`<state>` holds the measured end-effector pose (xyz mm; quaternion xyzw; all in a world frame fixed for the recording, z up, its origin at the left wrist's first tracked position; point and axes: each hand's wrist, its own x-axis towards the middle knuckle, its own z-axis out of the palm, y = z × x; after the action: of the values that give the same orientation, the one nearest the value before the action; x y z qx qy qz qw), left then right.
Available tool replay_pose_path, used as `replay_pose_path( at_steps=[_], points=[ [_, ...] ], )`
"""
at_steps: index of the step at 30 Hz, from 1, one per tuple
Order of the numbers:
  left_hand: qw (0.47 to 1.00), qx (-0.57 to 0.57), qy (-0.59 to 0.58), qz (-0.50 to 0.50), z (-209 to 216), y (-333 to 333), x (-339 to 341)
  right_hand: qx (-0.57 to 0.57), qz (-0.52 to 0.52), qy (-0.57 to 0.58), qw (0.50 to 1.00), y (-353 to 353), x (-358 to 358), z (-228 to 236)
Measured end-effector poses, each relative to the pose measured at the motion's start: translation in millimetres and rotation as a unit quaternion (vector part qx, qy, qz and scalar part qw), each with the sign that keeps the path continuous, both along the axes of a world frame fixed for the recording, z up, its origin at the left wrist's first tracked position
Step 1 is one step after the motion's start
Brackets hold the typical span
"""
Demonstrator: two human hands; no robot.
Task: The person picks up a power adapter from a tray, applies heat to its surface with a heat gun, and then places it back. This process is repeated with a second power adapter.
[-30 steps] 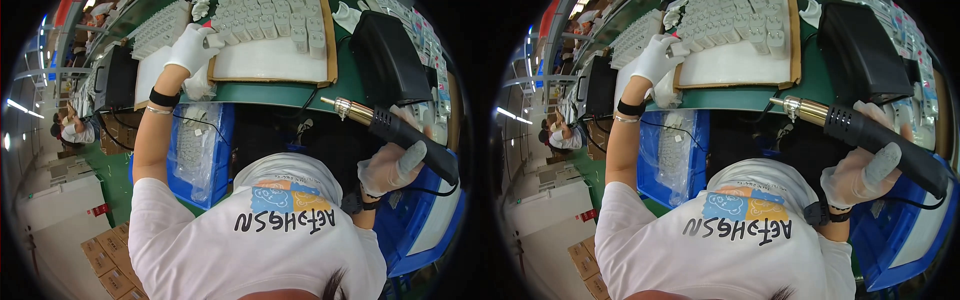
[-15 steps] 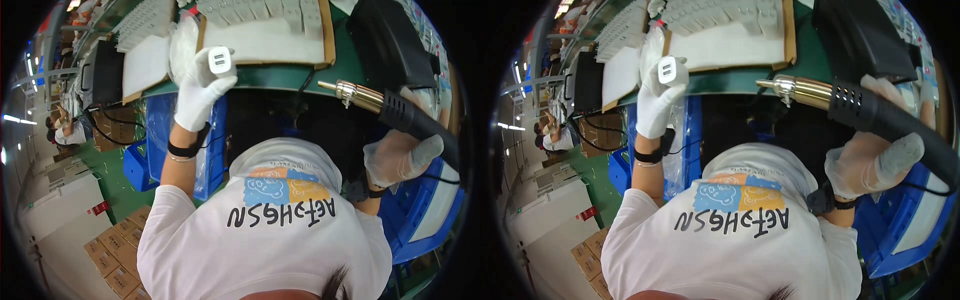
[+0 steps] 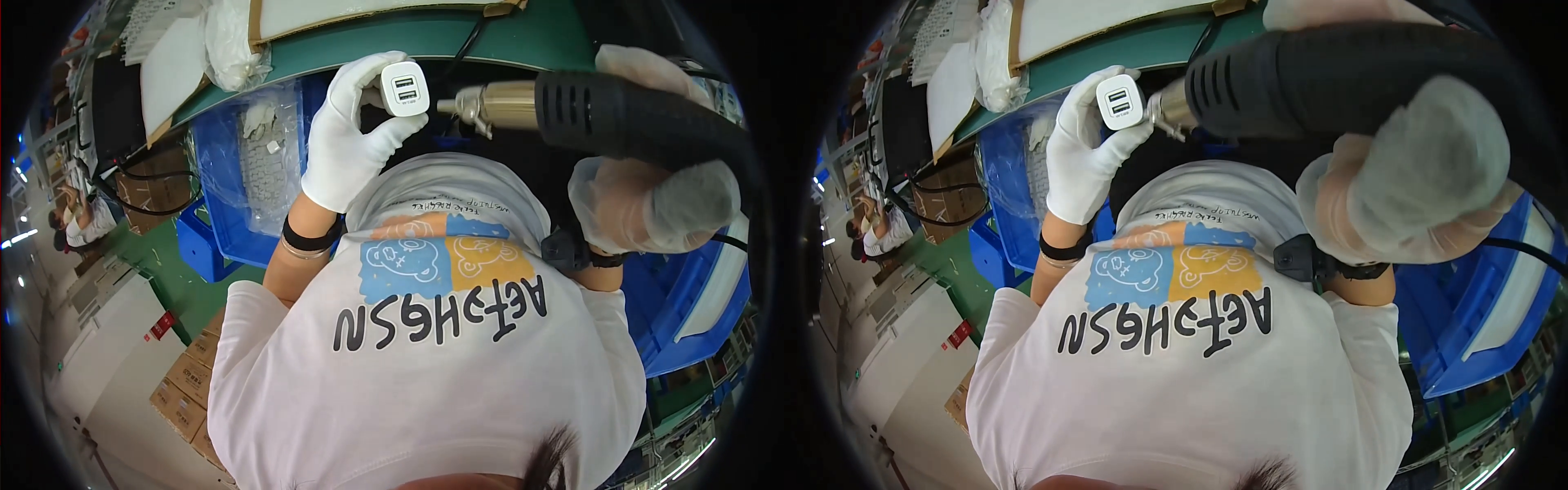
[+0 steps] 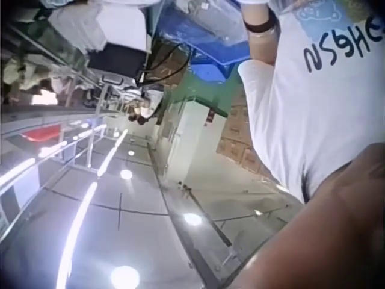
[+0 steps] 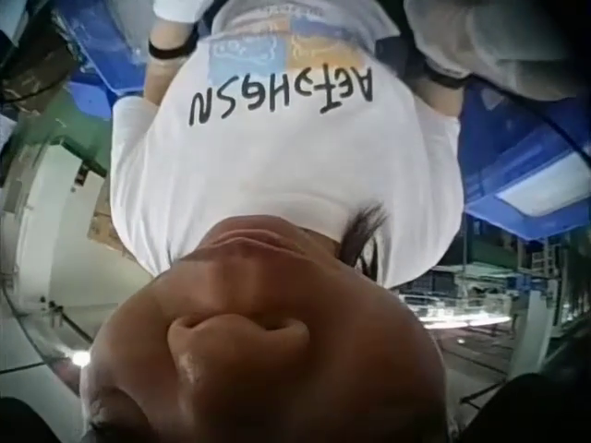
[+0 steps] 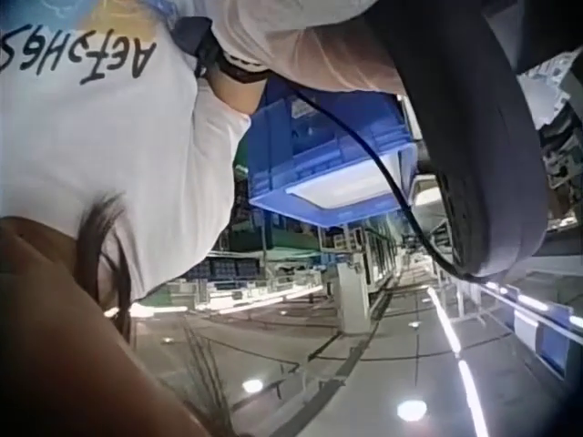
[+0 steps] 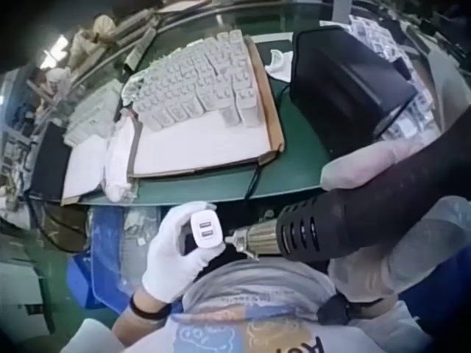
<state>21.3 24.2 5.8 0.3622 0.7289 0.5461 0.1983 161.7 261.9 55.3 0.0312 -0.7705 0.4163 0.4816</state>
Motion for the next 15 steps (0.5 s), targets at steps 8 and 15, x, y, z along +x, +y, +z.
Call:
replay_pose_path(
  at_steps=[8, 15],
  points=[
    [1.0, -0.009, 0.014, -0.003, -0.2, -2.7, 1.5, 0.004, -0.016, -0.044, 0.999, -5.1, 9.8, 12.2],
    [0.999, 0.003, 0.037, 0.008, -3.7, -3.2, -3.1, -0.002, -0.004, -0.049, 0.999, -9.1, 11.5, 8.8]
  ],
)
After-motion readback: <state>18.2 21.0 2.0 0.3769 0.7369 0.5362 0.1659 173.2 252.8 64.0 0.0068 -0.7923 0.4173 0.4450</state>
